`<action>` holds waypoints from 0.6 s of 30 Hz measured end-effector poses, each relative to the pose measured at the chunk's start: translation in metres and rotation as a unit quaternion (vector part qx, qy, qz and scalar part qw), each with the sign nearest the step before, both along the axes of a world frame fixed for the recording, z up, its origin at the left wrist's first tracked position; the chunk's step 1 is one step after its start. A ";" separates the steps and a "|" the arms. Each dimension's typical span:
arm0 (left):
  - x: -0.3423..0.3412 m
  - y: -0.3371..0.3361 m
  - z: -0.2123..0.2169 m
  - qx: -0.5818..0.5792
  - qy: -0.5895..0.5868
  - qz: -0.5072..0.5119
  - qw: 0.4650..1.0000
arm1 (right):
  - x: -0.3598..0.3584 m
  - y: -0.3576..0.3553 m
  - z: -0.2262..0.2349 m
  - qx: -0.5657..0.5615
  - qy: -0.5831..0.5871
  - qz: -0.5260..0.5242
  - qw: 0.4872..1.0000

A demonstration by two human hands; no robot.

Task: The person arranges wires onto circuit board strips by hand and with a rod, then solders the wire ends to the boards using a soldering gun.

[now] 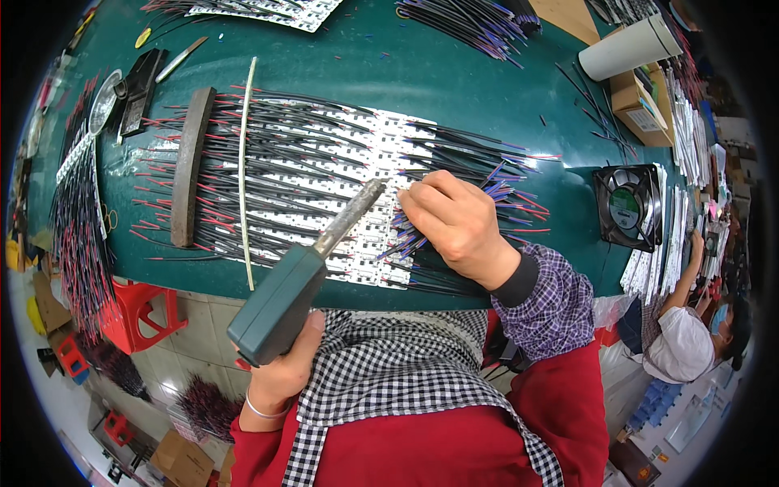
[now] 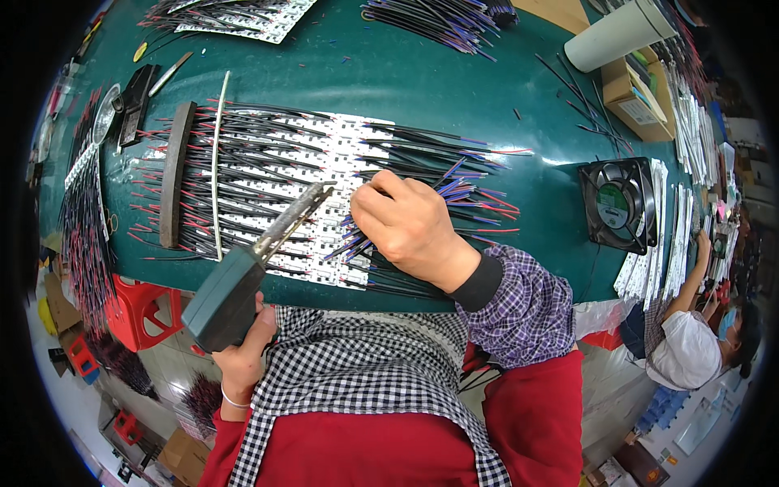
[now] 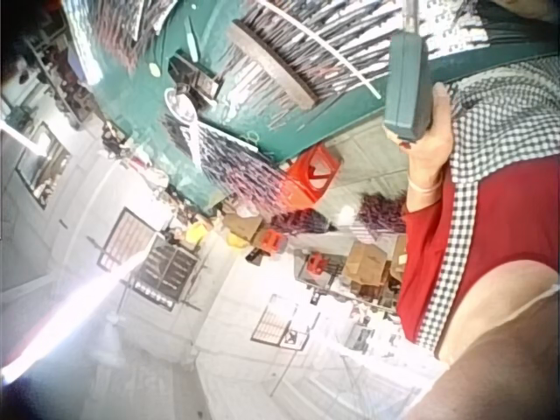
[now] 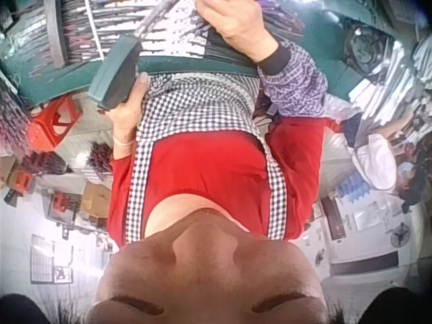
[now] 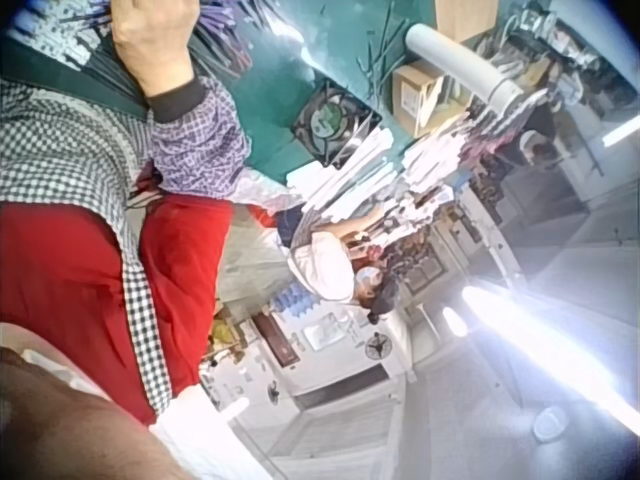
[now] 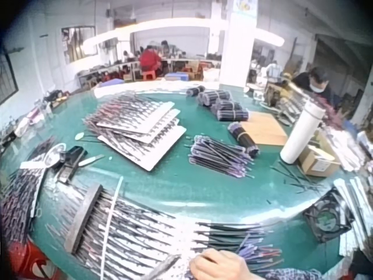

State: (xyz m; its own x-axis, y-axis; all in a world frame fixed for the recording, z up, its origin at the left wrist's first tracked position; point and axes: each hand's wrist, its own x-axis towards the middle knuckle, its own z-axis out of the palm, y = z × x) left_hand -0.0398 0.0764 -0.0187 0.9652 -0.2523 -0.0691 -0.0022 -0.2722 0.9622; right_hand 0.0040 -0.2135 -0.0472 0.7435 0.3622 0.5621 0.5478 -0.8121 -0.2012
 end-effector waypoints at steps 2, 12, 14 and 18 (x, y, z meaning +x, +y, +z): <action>0.003 -0.006 0.008 -0.007 0.022 0.009 1.000 | -0.001 0.000 -0.002 -0.007 0.000 -0.001 1.000; 0.003 -0.005 0.009 -0.039 0.032 0.061 0.997 | -0.024 0.005 0.033 0.043 0.003 -0.028 0.999; 0.005 -0.011 0.017 -0.057 0.059 0.069 0.994 | -0.023 0.008 0.019 0.035 0.017 -0.037 0.999; 0.003 -0.011 0.018 -0.058 0.083 0.082 0.991 | -0.026 0.012 0.009 -0.008 0.071 -0.071 0.995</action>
State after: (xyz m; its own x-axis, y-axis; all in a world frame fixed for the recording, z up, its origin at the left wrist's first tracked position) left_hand -0.0364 0.0655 -0.0006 0.9718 -0.1075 -0.2100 0.1939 -0.1431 0.9705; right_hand -0.0217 -0.2014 -0.0385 0.8593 0.2554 0.4432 0.3941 -0.8829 -0.2552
